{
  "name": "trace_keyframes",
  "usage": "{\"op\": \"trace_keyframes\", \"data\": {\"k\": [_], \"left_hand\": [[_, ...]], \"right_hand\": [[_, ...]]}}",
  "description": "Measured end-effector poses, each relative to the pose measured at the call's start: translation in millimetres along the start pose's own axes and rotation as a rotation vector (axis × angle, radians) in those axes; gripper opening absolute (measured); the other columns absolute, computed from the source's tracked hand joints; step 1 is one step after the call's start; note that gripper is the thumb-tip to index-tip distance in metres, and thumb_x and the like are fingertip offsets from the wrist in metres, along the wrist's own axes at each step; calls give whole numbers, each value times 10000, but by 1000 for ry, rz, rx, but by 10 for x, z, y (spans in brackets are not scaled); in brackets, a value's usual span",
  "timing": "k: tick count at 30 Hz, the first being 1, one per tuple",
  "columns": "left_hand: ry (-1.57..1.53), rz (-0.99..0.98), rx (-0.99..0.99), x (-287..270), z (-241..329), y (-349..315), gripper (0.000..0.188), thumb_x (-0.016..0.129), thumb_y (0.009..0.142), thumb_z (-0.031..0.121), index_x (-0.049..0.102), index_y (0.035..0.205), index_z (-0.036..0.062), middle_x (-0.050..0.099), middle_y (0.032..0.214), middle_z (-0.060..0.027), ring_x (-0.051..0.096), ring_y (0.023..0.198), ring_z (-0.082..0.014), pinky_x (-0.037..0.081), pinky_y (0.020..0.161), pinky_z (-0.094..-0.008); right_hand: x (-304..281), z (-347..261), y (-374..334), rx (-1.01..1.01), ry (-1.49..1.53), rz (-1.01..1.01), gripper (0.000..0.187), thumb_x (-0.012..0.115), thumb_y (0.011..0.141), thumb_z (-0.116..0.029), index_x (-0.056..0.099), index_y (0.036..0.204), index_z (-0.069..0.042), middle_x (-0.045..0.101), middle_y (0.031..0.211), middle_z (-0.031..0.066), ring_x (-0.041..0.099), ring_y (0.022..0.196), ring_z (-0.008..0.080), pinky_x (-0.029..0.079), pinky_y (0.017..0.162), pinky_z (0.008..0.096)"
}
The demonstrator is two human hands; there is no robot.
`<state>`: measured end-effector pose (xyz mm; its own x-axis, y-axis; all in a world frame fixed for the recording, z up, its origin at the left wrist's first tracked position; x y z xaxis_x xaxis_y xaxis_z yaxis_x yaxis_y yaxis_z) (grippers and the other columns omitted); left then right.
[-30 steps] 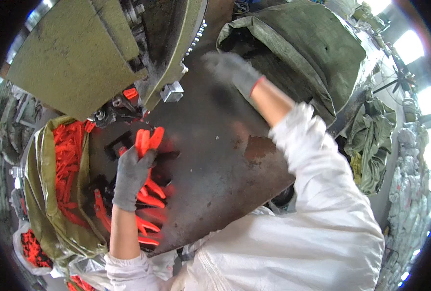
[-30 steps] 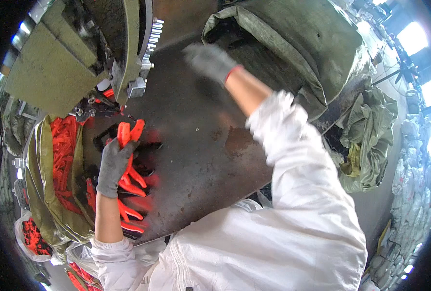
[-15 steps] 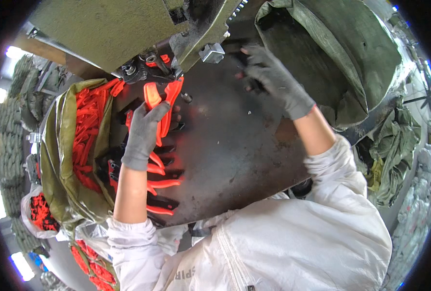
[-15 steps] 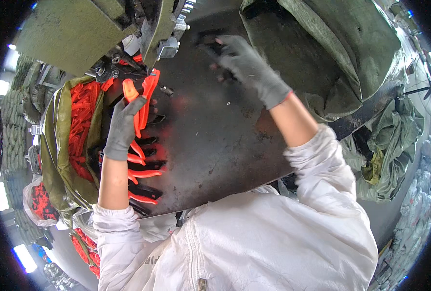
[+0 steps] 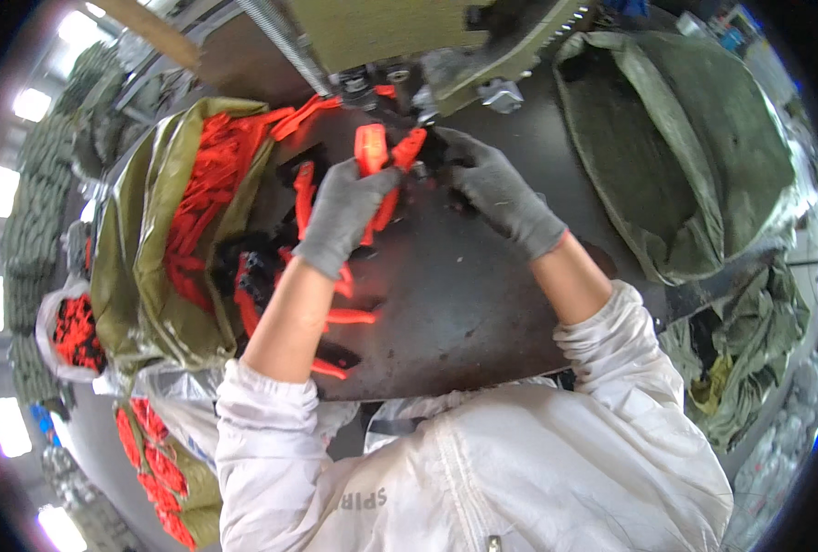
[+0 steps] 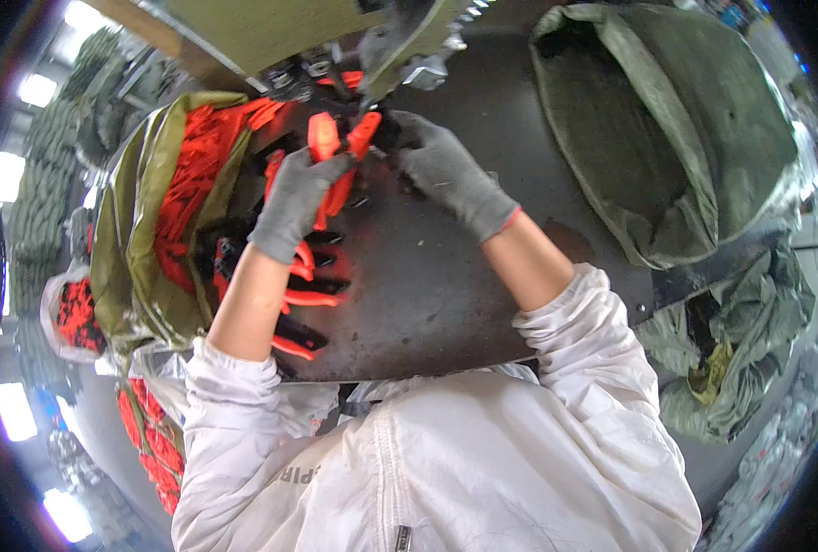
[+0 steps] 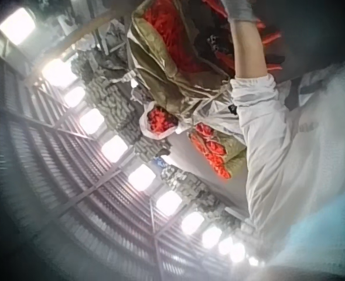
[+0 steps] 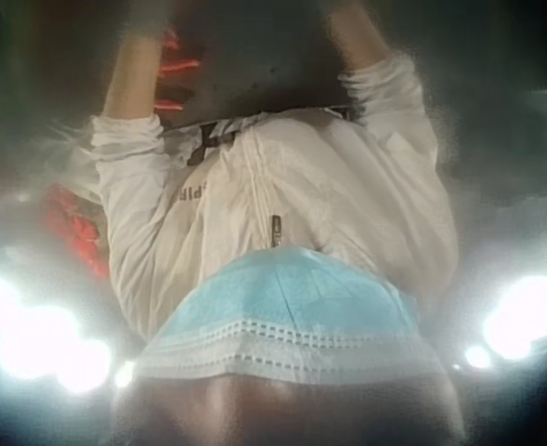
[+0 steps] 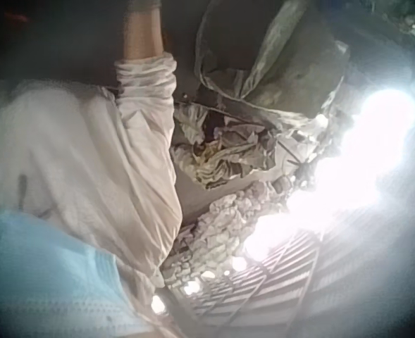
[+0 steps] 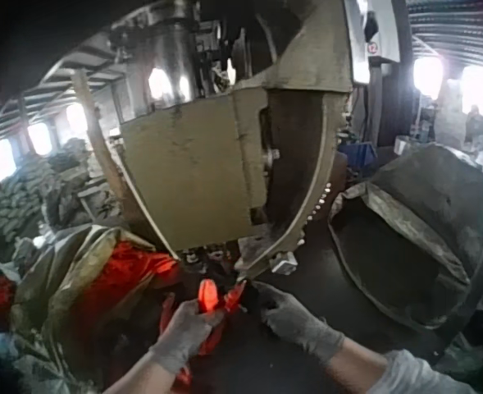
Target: The person assembles red and black plastic components using an assembly machine at a workstation.
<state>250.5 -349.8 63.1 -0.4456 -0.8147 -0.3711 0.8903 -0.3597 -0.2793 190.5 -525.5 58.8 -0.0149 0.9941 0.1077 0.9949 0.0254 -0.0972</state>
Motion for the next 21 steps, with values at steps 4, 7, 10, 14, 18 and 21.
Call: {"op": "trace_keyframes", "data": {"k": [4, 7, 10, 14, 18, 21], "left_hand": [[446, 137, 171, -409, -19, 147, 269, 747, 924, 274, 729, 1018, 23, 726, 845, -114, 713, 750, -195, 552, 720, -350], [320, 342, 209, -1445, -211, 356, 401, 658, 939, 400, 726, 976, 7, 741, 849, -180, 739, 754, -238, 577, 737, -392], [911, 566, 149, -2475, -582, 547, 386, 662, 892, 373, 730, 1010, 11, 733, 984, -261, 707, 972, -427, 546, 894, -494], [879, 484, -3, -2734, -1129, 1049, 499, 740, 828, 420, 717, 1044, -29, 699, 1108, -322, 668, 1094, -464, 518, 980, -503], [954, 477, -39, -2913, -1298, 1304, 591, 768, 813, 454, 696, 1093, -62, 696, 1131, -330, 663, 1121, -465, 517, 987, -501], [629, 260, -293, -2564, -1353, 1558, 664, 833, 793, 420, 655, 1192, -79, 716, 1132, -300, 696, 1113, -416, 540, 956, -479]], "right_hand": [[-91, 170, -31, 140, -28, 30, 554, 613, 955, -66, 511, 1500, -85, 658, 911, 15, 552, 600, 68, 460, 509, 264], [-92, 207, -33, 173, 10, 47, 587, 592, 977, -53, 446, 1544, -86, 651, 905, 54, 547, 593, 75, 440, 487, 248], [-73, 241, -8, 192, -29, 62, 578, 574, 989, -53, 437, 1549, -84, 654, 904, 65, 546, 594, 75, 442, 486, 243], [-117, 240, -23, 214, -26, 87, 599, 577, 990, -66, 415, 1567, -86, 660, 906, 61, 547, 598, 70, 452, 491, 248], [10, -43, -58, 158, -73, 56, 606, 581, 997, -93, 404, 1577, -88, 677, 919, 48, 556, 608, 59, 466, 506, 238], [-168, -27, -128, 185, -122, 104, 595, 586, 1007, -109, 408, 1574, -89, 685, 922, 37, 560, 612, 57, 471, 514, 231]]}}
Point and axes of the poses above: each hand's wrist, its own y-axis towards the middle knuckle, its own x-axis out of the palm, z = x × y, the point moved 8 cm from there along y, towards the middle knuckle
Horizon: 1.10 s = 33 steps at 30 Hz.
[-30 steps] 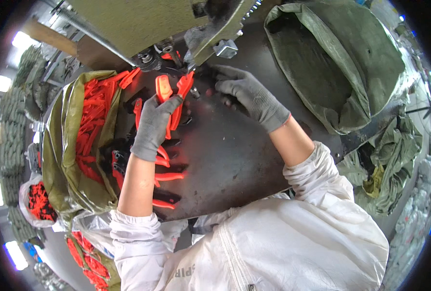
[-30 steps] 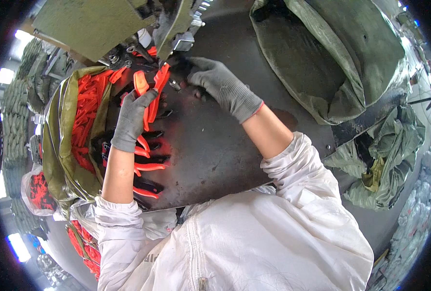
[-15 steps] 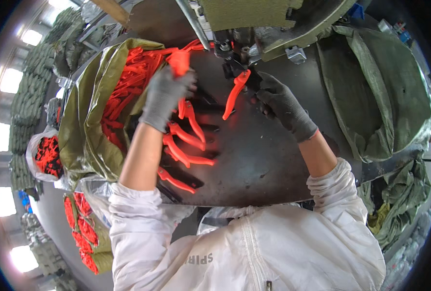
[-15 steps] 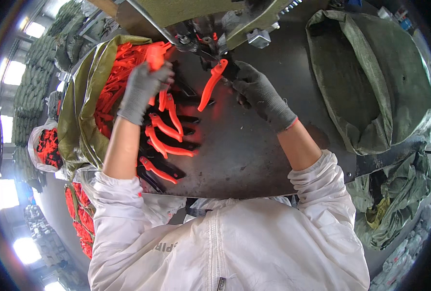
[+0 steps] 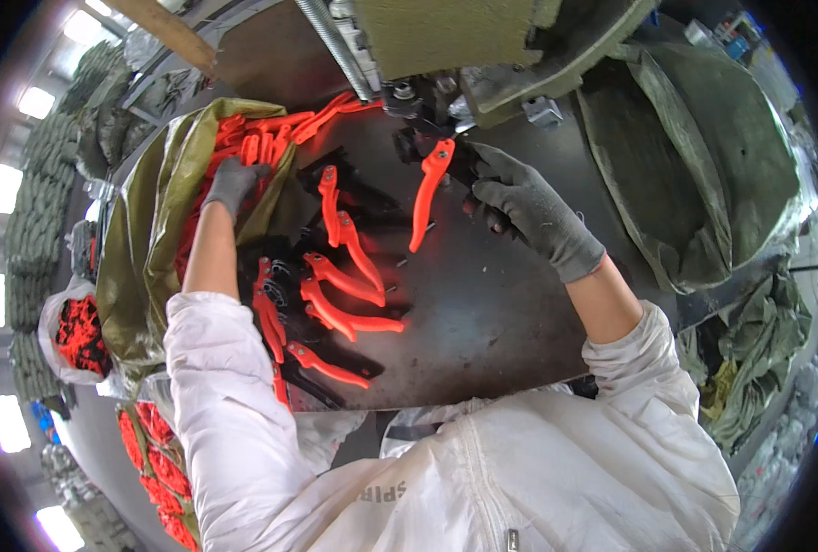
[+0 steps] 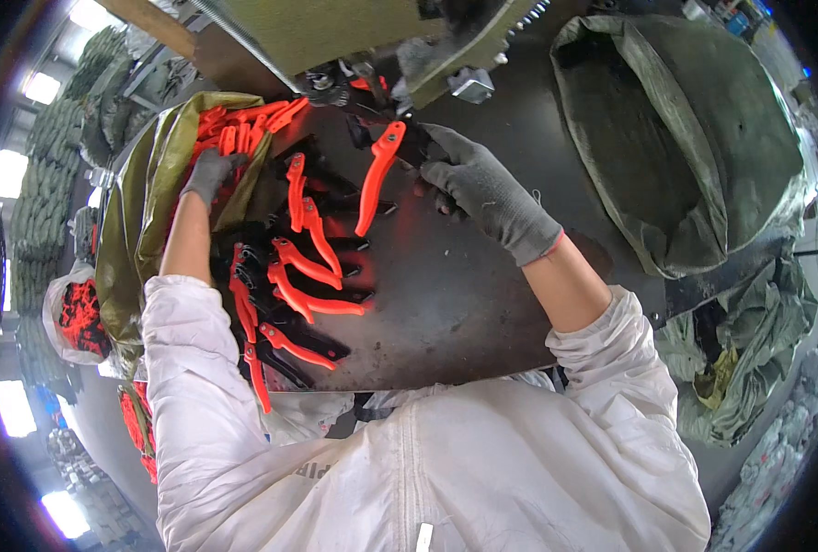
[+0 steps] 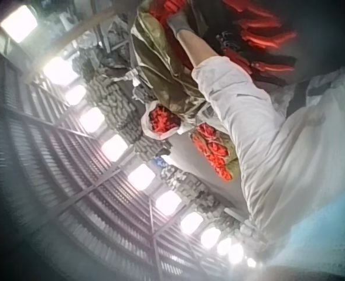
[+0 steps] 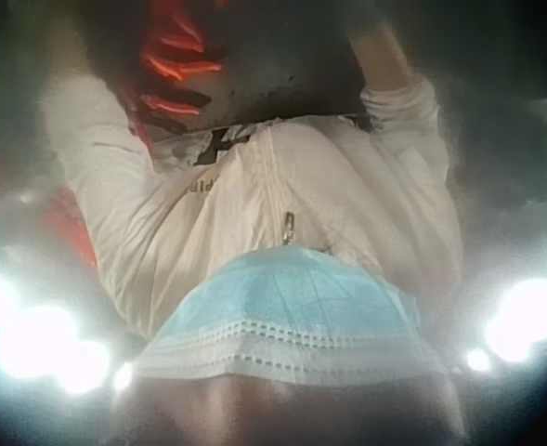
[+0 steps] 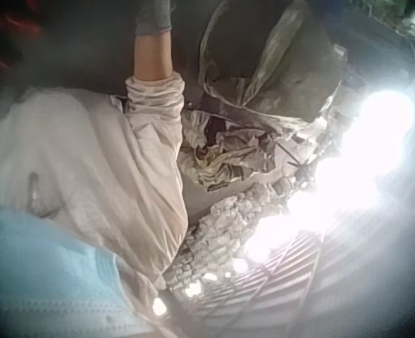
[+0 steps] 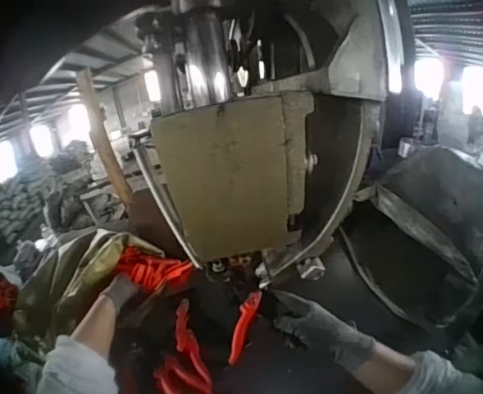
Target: The person assembles red and black plastic components using an assembly machine at a workstation.
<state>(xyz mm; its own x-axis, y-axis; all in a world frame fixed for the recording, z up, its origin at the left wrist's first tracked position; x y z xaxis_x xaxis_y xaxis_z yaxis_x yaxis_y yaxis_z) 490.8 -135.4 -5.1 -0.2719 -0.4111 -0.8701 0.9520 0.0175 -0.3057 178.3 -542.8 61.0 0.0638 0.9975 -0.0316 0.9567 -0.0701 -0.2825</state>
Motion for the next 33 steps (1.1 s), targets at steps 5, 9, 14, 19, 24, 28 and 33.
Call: {"op": "trace_keyframes", "data": {"k": [5, 9, 14, 19, 24, 28, 33], "left_hand": [[-105, 182, 59, -610, -314, -291, 490, 780, 856, 305, 677, 1194, -35, 736, 1112, -236, 736, 1037, -341, 580, 886, -459], [-1042, -181, 126, -559, 239, -1048, 312, 666, 934, 179, 682, 1187, -2, 729, 1134, -208, 737, 1014, -299, 604, 864, -391], [-1254, -180, 195, -607, 830, -1897, 262, 643, 960, 180, 662, 1161, 12, 729, 1055, -126, 720, 828, -213, 600, 740, -317], [-856, -189, 241, -309, 1120, -2355, 157, 705, 943, 182, 648, 1028, 64, 674, 904, -26, 631, 677, -96, 515, 604, -238], [-752, -590, 455, 243, 1748, -2929, 267, 739, 983, 237, 652, 1059, -4, 751, 971, -110, 684, 728, -137, 581, 676, -295], [-715, -656, 505, 624, 2218, -3144, 477, 721, 987, 332, 646, 1281, -36, 755, 972, -109, 662, 686, -123, 563, 657, -283], [-1024, -672, 492, 947, 2550, -3073, 296, 692, 1017, 244, 668, 1144, -23, 742, 998, -105, 669, 725, -124, 564, 692, -282]], "right_hand": [[181, -41, -12, -12, 58, -89, 598, 606, 1011, -123, 410, 1576, -94, 686, 916, 23, 562, 618, 61, 476, 526, 234], [109, -7, -20, 34, 71, -79, 619, 567, 997, -79, 389, 1590, -75, 684, 948, 53, 559, 607, 44, 479, 527, 211], [121, 58, 5, 49, 148, -167, 630, 569, 1007, -92, 364, 1603, -88, 662, 913, 48, 550, 595, 43, 465, 503, 216], [29, 291, 24, 131, 116, -129, 634, 570, 1010, -96, 345, 1602, -83, 643, 887, 44, 539, 580, 45, 439, 467, 223], [89, 310, 40, 43, 203, -113, 495, 573, 1003, -76, 482, 1489, -79, 616, 874, 9, 539, 571, 67, 426, 455, 238], [119, 387, 37, 57, 193, -20, 442, 609, 992, -55, 524, 1424, -92, 599, 853, -15, 557, 610, 75, 464, 501, 262], [169, 436, 121, -33, 393, -81, 386, 588, 1011, -56, 526, 1392, -60, 593, 883, 10, 615, 719, 119, 542, 653, 326]]}}
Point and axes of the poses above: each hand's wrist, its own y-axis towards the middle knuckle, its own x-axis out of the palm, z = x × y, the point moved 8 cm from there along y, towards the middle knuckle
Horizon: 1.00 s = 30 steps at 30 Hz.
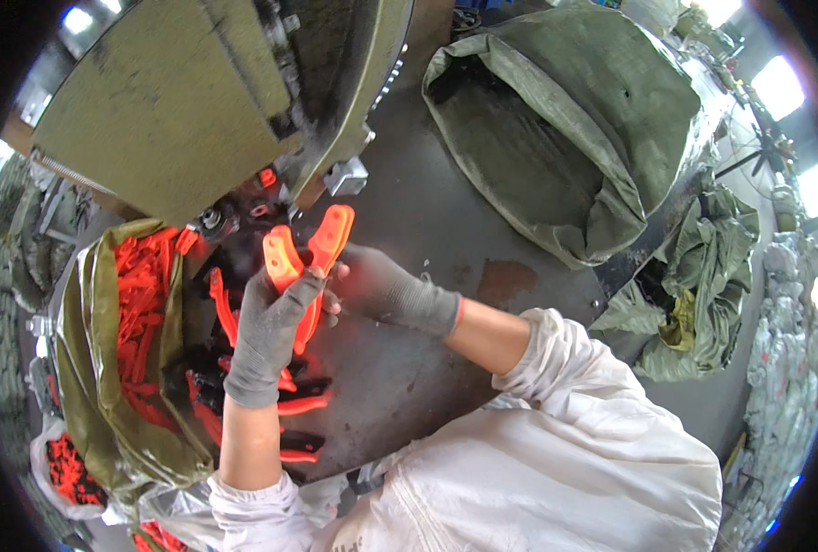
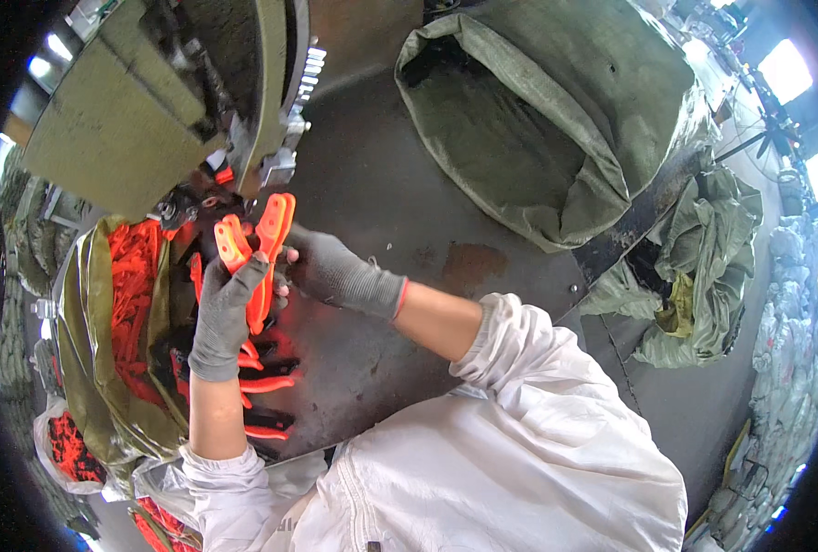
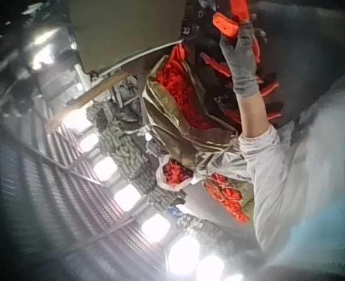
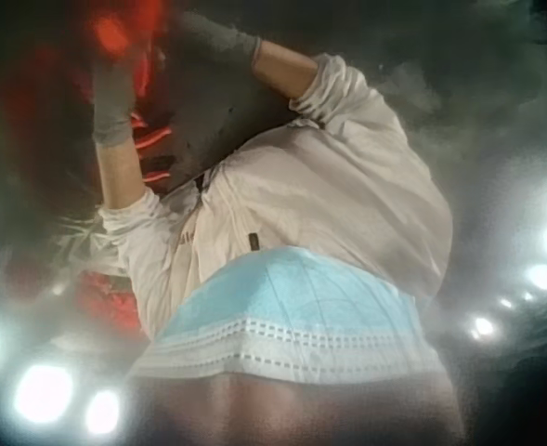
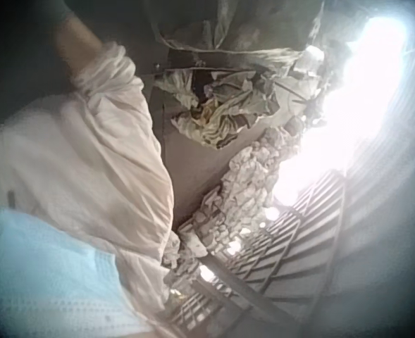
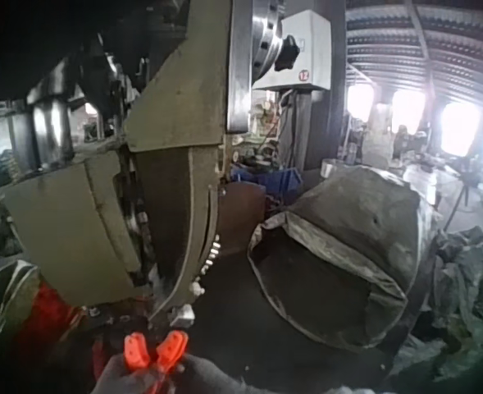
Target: The person assembles red and black plastic components using an assembly machine at a workstation.
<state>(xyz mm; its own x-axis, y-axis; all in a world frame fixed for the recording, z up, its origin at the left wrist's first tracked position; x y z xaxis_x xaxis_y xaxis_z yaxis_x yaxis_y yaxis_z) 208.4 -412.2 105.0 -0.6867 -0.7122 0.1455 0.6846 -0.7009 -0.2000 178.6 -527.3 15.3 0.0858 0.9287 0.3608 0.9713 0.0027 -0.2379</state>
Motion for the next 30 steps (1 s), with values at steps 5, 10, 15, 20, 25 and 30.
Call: {"op": "trace_keyframes", "data": {"k": [5, 10, 15, 20, 25, 30], "left_hand": [[357, 369, -152, -668, -424, -61, 204, 657, 1003, 144, 659, 1091, -41, 734, 951, -88, 699, 783, -134, 590, 716, -290], [135, 366, -170, -583, -481, 184, 139, 674, 967, 85, 653, 1029, -38, 728, 914, -90, 727, 837, -155, 621, 774, -299], [108, 414, -192, -677, -433, 92, 104, 673, 945, 63, 654, 993, -28, 727, 911, -90, 734, 849, -174, 623, 763, -306], [130, 405, -172, -616, -430, 68, 175, 649, 989, 112, 654, 1090, -31, 730, 939, -90, 725, 840, -163, 604, 746, -302], [75, 321, -138, -723, -551, -10, 305, 672, 1012, 209, 639, 1225, -7, 713, 1075, -89, 717, 860, -176, 598, 748, -307], [17, 307, -67, -599, -395, 28, 304, 649, 1011, 247, 660, 1165, -15, 718, 925, -82, 714, 799, -191, 602, 767, -334]], "right_hand": [[-2037, -1003, 852, -221, -143, 727, 373, 580, 1019, -160, 576, 1343, 25, 666, 1283, 211, 656, 1186, 294, 543, 923, 369], [-3807, -1988, 1519, -59, -939, 1353, 696, 606, 953, -473, 445, 1471, -37, 472, 1517, 176, 472, 1409, 318, 378, 1142, 413], [-3647, -2121, 1749, -237, -831, 1177, 906, 610, 944, -532, 254, 1637, -68, 287, 1683, 181, 263, 1563, 342, 261, 1253, 379], [-3827, -1915, 1163, 55, -821, 990, 963, 676, 865, -398, 211, 1619, -18, 558, 1393, 234, 495, 1337, 342, 380, 1127, 414], [-2909, -1077, 190, -183, -1360, 595, 730, 569, 931, -145, 315, 1604, -22, 693, 899, 177, 694, 815, 289, 549, 772, 403], [-2004, -1322, -588, -646, -1309, 705, 675, 617, 961, -85, 387, 1596, -84, 680, 908, 124, 635, 747, 242, 540, 723, 341]]}}
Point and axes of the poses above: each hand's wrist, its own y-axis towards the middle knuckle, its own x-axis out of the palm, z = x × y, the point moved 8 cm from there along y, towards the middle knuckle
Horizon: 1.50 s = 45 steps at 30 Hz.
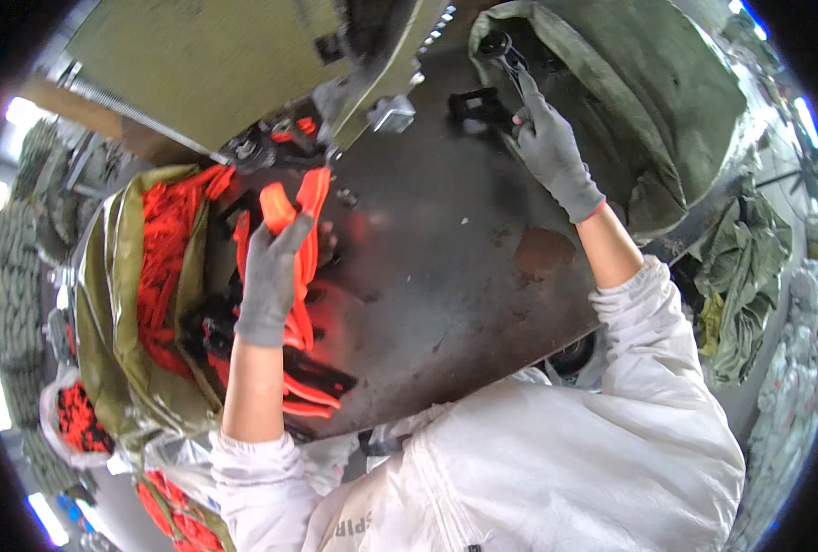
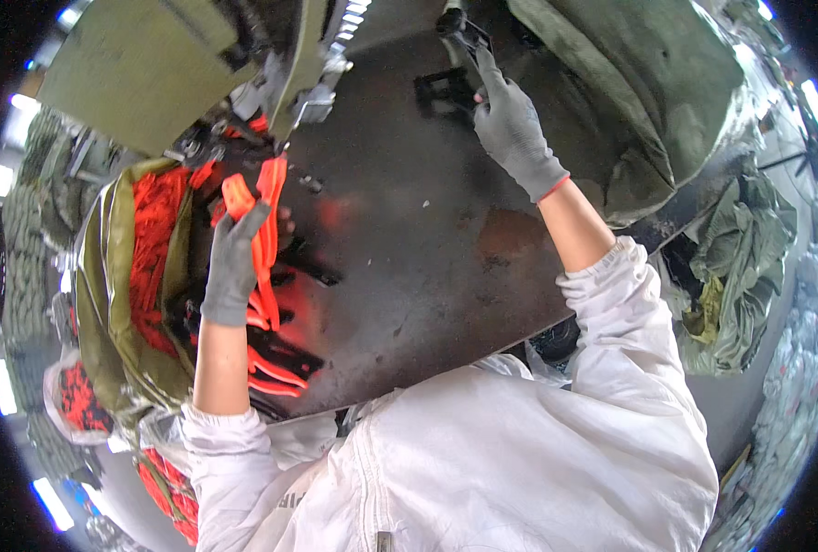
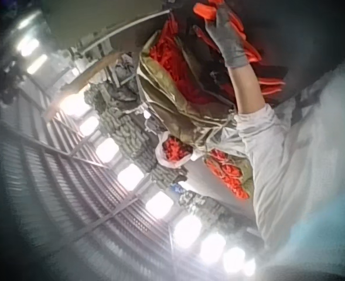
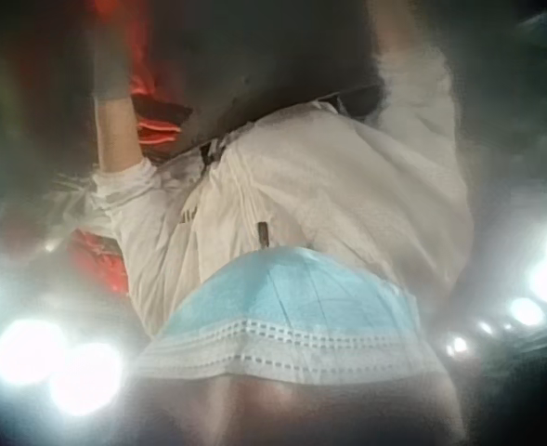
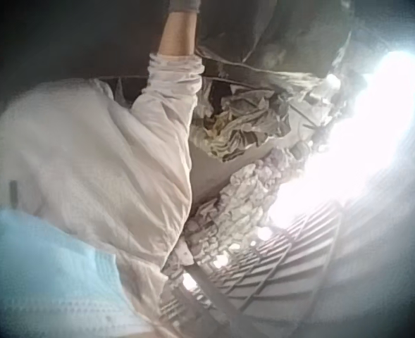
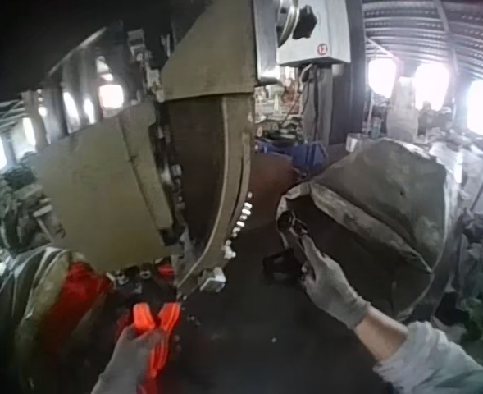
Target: The person assembles red and black plastic components using an assembly machine at a workstation.
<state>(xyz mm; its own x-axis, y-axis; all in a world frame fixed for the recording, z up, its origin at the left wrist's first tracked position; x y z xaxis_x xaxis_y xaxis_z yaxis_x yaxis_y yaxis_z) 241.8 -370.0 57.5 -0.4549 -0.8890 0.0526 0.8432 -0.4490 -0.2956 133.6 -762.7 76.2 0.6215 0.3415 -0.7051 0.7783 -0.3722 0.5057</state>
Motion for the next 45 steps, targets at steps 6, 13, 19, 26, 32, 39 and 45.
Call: {"op": "trace_keyframes", "data": {"k": [6, 13, 19, 26, 32, 39, 45], "left_hand": [[338, -26, 15, -21, 214, -41, 271, 658, 991, 234, 714, 1083, -14, 729, 902, -45, 696, 796, -136, 551, 768, -292], [290, -13, 48, -78, 166, -62, 318, 687, 991, 279, 728, 1136, -1, 740, 941, -37, 677, 829, -118, 528, 786, -296], [439, 57, 45, -195, 133, -3, 271, 705, 978, 220, 728, 1123, -8, 728, 942, -20, 645, 824, -98, 512, 772, -277], [-195, 49, -62, -662, -15, -113, 197, 688, 982, 141, 657, 1134, 18, 733, 1104, -161, 725, 1021, -273, 576, 980, -447], [-296, -89, 11, -669, 63, -397, 188, 627, 1000, 72, 620, 1174, 2, 677, 1244, -211, 683, 1150, -322, 550, 1042, -454], [-37, -63, -37, -504, 206, -564, 183, 705, 979, 165, 634, 1110, 60, 690, 976, -62, 634, 743, -95, 548, 682, -249], [227, -101, -115, -215, 310, -629, 438, 565, 1054, 482, 684, 1084, 61, 653, 844, 3, 538, 619, -45, 437, 548, -203]], "right_hand": [[851, -1272, -391, 585, 1128, -522, 599, 621, 978, -91, 470, 1557, -81, 674, 955, 19, 574, 718, 70, 494, 636, 223], [1058, -1860, -543, 507, 1023, -655, 621, 618, 952, -81, 455, 1549, -21, 673, 947, 27, 568, 670, 68, 482, 586, 221], [1191, -1909, -496, 510, 967, -704, 630, 617, 944, -81, 471, 1557, -94, 654, 905, 18, 568, 636, 70, 478, 555, 240], [1417, -1745, -668, 635, 959, -766, 631, 660, 951, -105, 464, 1551, -91, 640, 872, 13, 559, 621, 89, 487, 540, 273], [1369, -1814, -707, 616, 956, -751, 640, 652, 971, -106, 427, 1569, -74, 627, 862, 16, 568, 624, 94, 500, 543, 275], [1281, -1922, -722, 557, 977, -856, 571, 593, 1013, -111, 434, 1561, -76, 639, 866, 11, 543, 604, 45, 441, 509, 212], [1285, -1828, -863, 727, 1075, -852, 618, 597, 1015, -114, 375, 1590, -76, 644, 885, 30, 545, 594, 50, 448, 492, 223]]}}
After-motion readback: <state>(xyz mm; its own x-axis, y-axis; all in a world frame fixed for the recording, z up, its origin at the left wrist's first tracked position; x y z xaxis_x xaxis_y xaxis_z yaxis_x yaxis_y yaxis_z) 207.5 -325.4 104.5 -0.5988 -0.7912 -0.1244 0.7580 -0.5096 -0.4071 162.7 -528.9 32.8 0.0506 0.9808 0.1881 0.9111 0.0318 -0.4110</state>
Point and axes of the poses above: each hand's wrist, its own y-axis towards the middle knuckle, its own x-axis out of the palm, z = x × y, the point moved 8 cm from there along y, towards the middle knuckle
